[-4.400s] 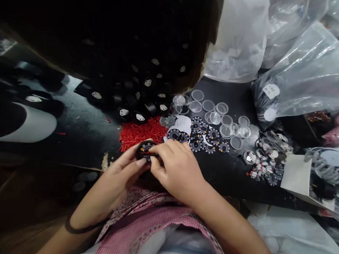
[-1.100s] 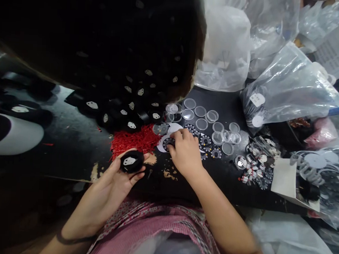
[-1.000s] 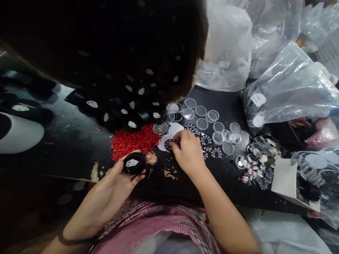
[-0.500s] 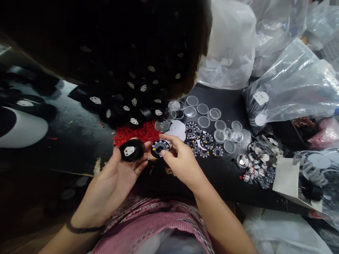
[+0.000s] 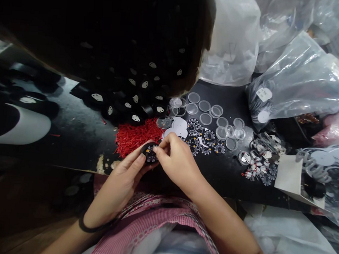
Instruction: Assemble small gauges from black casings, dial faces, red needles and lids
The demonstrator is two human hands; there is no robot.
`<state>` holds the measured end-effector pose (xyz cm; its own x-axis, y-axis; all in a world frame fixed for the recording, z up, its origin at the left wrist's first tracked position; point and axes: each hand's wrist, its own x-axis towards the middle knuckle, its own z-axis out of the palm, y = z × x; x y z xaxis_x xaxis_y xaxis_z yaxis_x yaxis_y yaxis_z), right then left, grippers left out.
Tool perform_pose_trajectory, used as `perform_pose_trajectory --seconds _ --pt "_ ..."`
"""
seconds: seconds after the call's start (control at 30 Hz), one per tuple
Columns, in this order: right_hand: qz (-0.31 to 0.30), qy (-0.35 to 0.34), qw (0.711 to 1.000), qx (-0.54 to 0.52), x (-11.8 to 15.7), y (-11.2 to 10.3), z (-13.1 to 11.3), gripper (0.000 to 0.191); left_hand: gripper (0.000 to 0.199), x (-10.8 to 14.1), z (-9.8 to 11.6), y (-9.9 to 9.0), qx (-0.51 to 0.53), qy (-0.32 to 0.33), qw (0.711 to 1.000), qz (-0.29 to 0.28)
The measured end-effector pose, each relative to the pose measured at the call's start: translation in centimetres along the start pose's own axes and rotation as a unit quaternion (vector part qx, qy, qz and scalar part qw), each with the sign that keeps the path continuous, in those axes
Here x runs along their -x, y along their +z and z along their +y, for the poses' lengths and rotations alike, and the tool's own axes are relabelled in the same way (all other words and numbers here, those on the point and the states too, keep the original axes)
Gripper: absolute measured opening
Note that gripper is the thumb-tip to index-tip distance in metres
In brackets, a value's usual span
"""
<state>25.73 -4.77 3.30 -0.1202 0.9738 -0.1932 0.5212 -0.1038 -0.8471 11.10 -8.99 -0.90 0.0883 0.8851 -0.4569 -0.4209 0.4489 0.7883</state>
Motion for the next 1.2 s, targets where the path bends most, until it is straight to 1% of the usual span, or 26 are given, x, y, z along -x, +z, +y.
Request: perform_pose_trajectory --seconds 0.07,0.17,0.2,0.27,0.33,0.4,0.47,0.5,0.53,0.6,0.63,0.67,0.7,0.77,0.87,0.93,1.1,1.2 --pt "-0.006 0.015 1.0 -0.001 -0.1 -0.2 0.3 0.017 0.036 -0.1 -0.2 -0.4 -0.008 0.006 1.0 -0.01" --pt "-0.023 0.02 0.999 -0.02 0.4 -0.2 0.9 0.014 0.037 -0.1 -0.4 -0.5 -0.019 0.002 1.0 -0.014" --pt "-0.039 0.016 0.999 -0.028 0.7 -0.1 1.1 0.013 0.036 -0.1 -0.5 -0.6 -0.027 -0.003 1.0 -0.014" --pt "-0.073 0.0 0.997 -0.037 1.4 -0.2 1.4 0.017 0.033 0.0 -0.7 -0.8 -0.053 -0.004 0.998 -0.018" --pt "-0.095 -0.02 0.995 -0.031 2.0 -0.3 1.5 0.024 0.033 0.2 -1.0 -1.2 -0.086 0.006 0.996 -0.027" --pt "-0.114 -0.036 0.993 -0.013 1.9 -0.4 1.5 0.025 0.034 0.4 -1.1 -1.9 -0.102 0.008 0.995 -0.023" --pt "-0.109 -0.058 0.991 0.052 1.1 -0.2 1.4 0.016 0.035 0.5 -1.1 -2.5 -0.086 -0.003 0.996 0.009" --pt "-0.091 -0.072 0.987 0.112 0.5 0.1 1.4 0.013 0.036 0.6 -1.0 -2.6 -0.066 -0.008 0.997 0.032" --pt "-0.065 -0.087 0.977 0.184 -0.2 0.4 1.4 0.013 0.036 0.6 -0.8 -2.7 -0.041 -0.008 0.998 0.056" --pt "-0.019 -0.112 0.94 0.32 -1.6 1.4 1.4 0.017 0.034 0.7 -0.4 -2.5 0.009 0.002 0.996 0.091" --pt "-0.01 -0.121 0.922 0.367 -2.2 1.8 1.4 0.017 0.032 0.6 -0.2 -2.3 0.03 0.009 0.994 0.1" --pt "-0.008 -0.129 0.909 0.395 -2.7 2.2 1.5 0.018 0.03 0.6 0.1 -2.1 0.048 0.018 0.993 0.105" --pt "-0.011 -0.134 0.903 0.409 -3.0 2.5 1.5 0.018 0.027 0.5 0.2 -1.8 0.062 0.029 0.992 0.104" --pt "-0.018 -0.134 0.906 0.402 -3.1 2.7 1.6 0.016 0.023 0.3 0.4 -1.2 0.084 0.047 0.991 0.098" --pt "-0.029 -0.126 0.93 0.344 -2.3 2.2 1.7 0.016 0.025 -0.1 0.5 -0.4 0.102 0.052 0.991 0.077" --pt "-0.03 -0.133 0.941 0.309 -1.5 1.7 1.7 0.013 0.024 -0.3 0.5 -0.1 0.106 0.052 0.991 0.067" --pt "0.0 -0.177 0.941 0.29 -0.1 1.0 1.7 0.013 0.021 0.0 1.1 0.2 0.131 0.034 0.989 0.061" --pt "0.021 -0.184 0.955 0.233 0.3 0.8 1.3 0.016 0.022 0.1 1.5 0.0 0.136 0.036 0.988 0.058"
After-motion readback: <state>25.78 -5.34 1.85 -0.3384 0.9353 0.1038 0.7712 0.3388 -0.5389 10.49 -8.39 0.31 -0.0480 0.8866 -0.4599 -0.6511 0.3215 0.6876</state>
